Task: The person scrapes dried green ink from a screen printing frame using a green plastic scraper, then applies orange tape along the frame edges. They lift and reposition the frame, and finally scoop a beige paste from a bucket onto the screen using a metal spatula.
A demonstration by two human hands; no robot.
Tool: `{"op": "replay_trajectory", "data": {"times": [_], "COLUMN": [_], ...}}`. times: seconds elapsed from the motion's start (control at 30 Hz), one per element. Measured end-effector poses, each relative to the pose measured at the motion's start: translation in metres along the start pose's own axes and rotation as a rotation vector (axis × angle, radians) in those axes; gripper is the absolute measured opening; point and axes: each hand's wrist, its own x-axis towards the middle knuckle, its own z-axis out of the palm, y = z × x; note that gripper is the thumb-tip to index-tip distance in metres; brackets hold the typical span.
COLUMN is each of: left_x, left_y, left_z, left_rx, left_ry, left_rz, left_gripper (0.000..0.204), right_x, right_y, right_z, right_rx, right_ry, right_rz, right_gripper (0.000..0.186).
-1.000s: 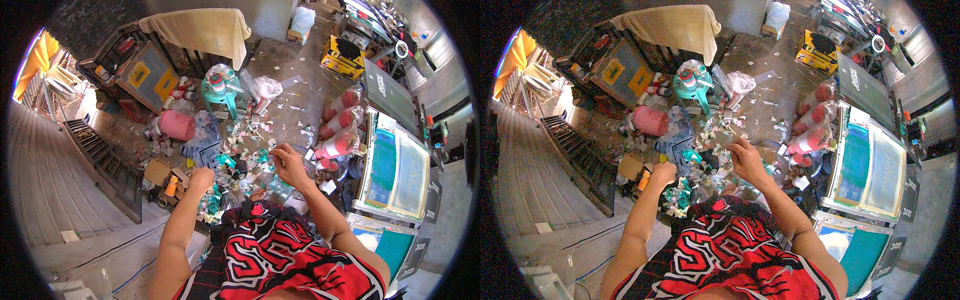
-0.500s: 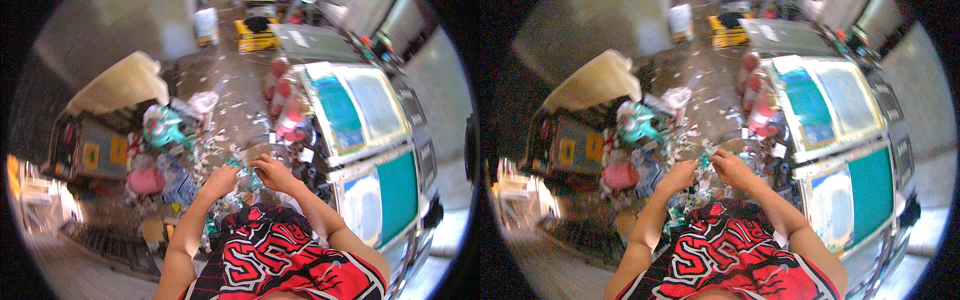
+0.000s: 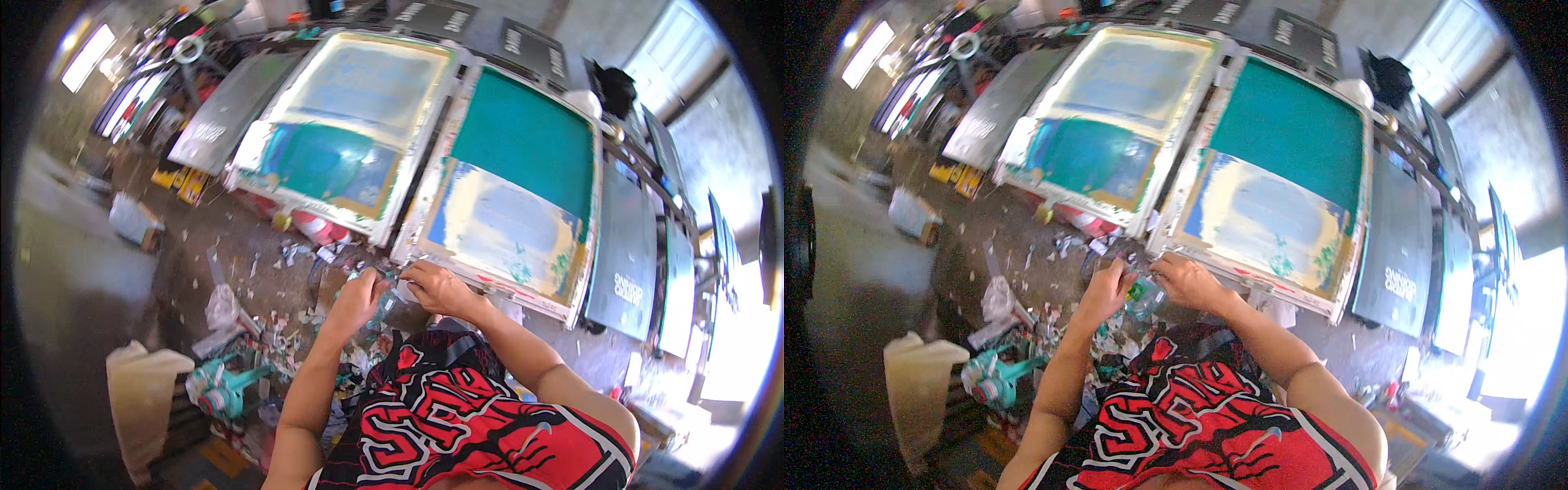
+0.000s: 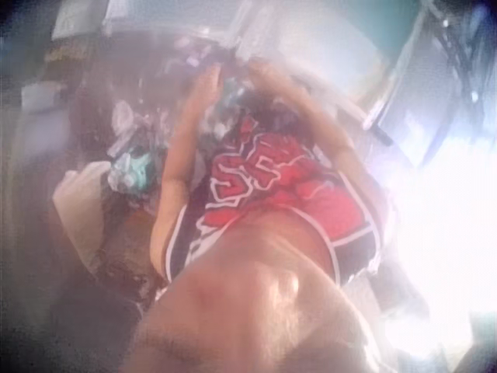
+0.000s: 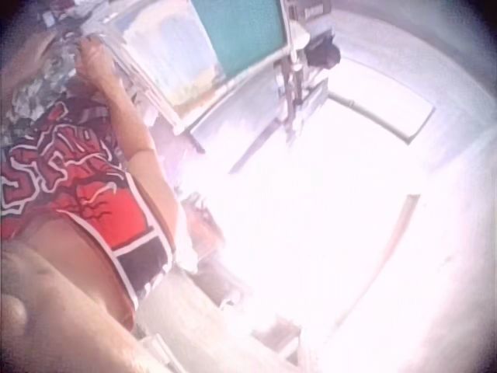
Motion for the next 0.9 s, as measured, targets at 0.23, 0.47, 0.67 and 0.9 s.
{"op": "replay_trajectory", "data": {"times": [0.23, 0.47, 0.67, 0.9], "left_x": [0.097, 0.161, 0.177, 0.178], "left_y": [0.046, 0.083, 0.094, 0.091], "left_z": [0.059, 0.115, 0.162, 0.184], "left_rx": [-1.274, -1.464, -1.223, -1.172], "left_ry": [-0.189, -0.375, -0.299, -0.445], "left_rz": [-0.593, -0.561, -0.623, -0.735], "left_gripper": [0.038, 0.048, 0.012, 0.013], "right_x": [-0.06, -0.109, -0.141, -0.16], "right_y": [0.044, 0.073, 0.092, 0.11], "right_z": [-0.064, -0.11, -0.127, -0.13], "right_rx": [-0.009, -0.048, -0.044, -0.005], "right_ry": [0.226, 0.348, 0.403, 0.383], "right_rz": [0.26, 0.404, 0.444, 0.443], "right_gripper": [0.022, 0.019, 0.018, 0.016]}}
